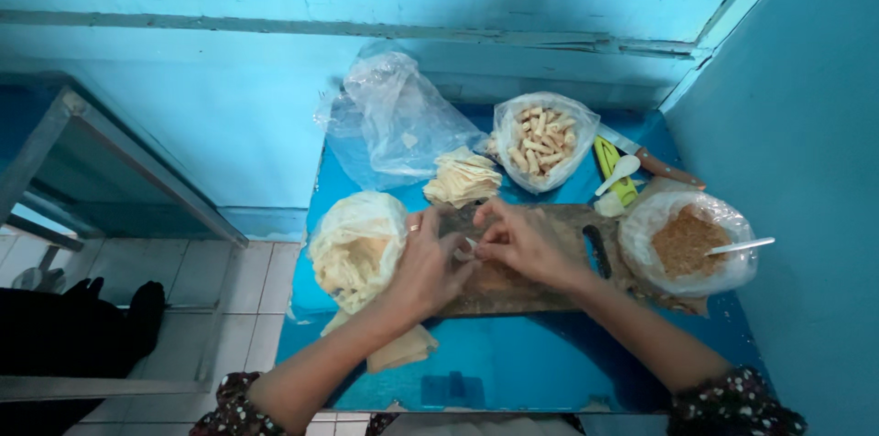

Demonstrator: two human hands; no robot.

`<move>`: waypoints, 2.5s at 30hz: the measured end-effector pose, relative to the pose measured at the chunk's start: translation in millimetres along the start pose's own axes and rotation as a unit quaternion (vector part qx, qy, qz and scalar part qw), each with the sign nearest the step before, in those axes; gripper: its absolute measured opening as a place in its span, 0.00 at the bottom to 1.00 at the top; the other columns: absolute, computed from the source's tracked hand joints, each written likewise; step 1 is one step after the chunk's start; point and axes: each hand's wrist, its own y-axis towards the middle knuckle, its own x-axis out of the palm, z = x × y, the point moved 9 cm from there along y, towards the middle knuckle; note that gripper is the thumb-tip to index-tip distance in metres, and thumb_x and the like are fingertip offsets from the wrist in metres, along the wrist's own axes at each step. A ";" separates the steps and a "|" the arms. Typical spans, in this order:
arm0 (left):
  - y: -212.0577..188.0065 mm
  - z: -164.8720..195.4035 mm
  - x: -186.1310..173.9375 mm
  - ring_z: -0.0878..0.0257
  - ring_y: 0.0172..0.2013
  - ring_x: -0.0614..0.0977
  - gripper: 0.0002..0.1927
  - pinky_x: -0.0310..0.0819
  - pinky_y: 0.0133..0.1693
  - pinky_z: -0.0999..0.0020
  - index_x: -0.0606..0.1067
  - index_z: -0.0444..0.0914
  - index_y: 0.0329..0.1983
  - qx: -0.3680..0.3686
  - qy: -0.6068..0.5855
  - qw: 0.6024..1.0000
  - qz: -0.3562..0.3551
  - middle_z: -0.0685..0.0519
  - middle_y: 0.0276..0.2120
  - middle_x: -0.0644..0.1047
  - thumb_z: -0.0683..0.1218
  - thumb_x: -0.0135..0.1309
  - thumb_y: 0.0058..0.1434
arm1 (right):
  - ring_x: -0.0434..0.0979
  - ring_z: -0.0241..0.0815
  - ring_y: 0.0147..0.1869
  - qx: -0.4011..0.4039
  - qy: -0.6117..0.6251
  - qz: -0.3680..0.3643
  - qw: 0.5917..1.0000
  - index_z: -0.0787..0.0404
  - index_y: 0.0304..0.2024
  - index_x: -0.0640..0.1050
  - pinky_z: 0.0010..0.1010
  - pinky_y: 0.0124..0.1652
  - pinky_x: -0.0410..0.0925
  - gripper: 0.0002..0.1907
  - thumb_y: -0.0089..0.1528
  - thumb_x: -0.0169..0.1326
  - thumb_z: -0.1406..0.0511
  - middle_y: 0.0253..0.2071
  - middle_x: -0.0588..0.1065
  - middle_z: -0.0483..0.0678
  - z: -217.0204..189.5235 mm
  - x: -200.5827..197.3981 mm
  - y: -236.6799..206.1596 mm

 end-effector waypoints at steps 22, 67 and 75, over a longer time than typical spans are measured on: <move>-6.6 1.7 4.1 0.37 0.57 0.67 0.09 0.66 0.55 0.50 0.81 0.33 0.36 0.027 0.066 0.997 0.041 0.38 0.59 0.70 0.37 0.61 0.50 | 0.82 0.40 0.49 -0.135 -0.001 0.068 0.989 0.57 0.47 0.76 0.35 0.49 0.73 0.18 0.56 0.64 0.67 0.39 0.80 0.39 -10.0 3.8 -9.0; 5.3 1.7 -33.1 0.53 0.58 0.77 0.20 0.72 0.60 0.63 0.73 0.33 0.61 -0.043 -0.242 0.958 0.147 0.44 0.60 0.71 0.36 0.55 0.65 | 0.80 0.32 0.46 -0.034 0.183 0.049 0.981 0.55 0.67 0.67 0.27 0.49 0.70 0.35 0.58 0.62 0.69 0.39 0.83 0.46 -8.9 -17.7 -5.3; 4.9 -1.3 -4.7 0.56 0.57 0.78 0.13 0.74 0.55 0.66 0.82 0.35 0.48 -0.066 -0.365 0.927 0.053 0.47 0.57 0.79 0.38 0.63 0.60 | 0.80 0.32 0.45 -0.020 0.299 0.000 0.954 0.56 0.71 0.61 0.24 0.49 0.69 0.35 0.63 0.57 0.69 0.39 0.84 0.49 -11.6 -5.1 -14.9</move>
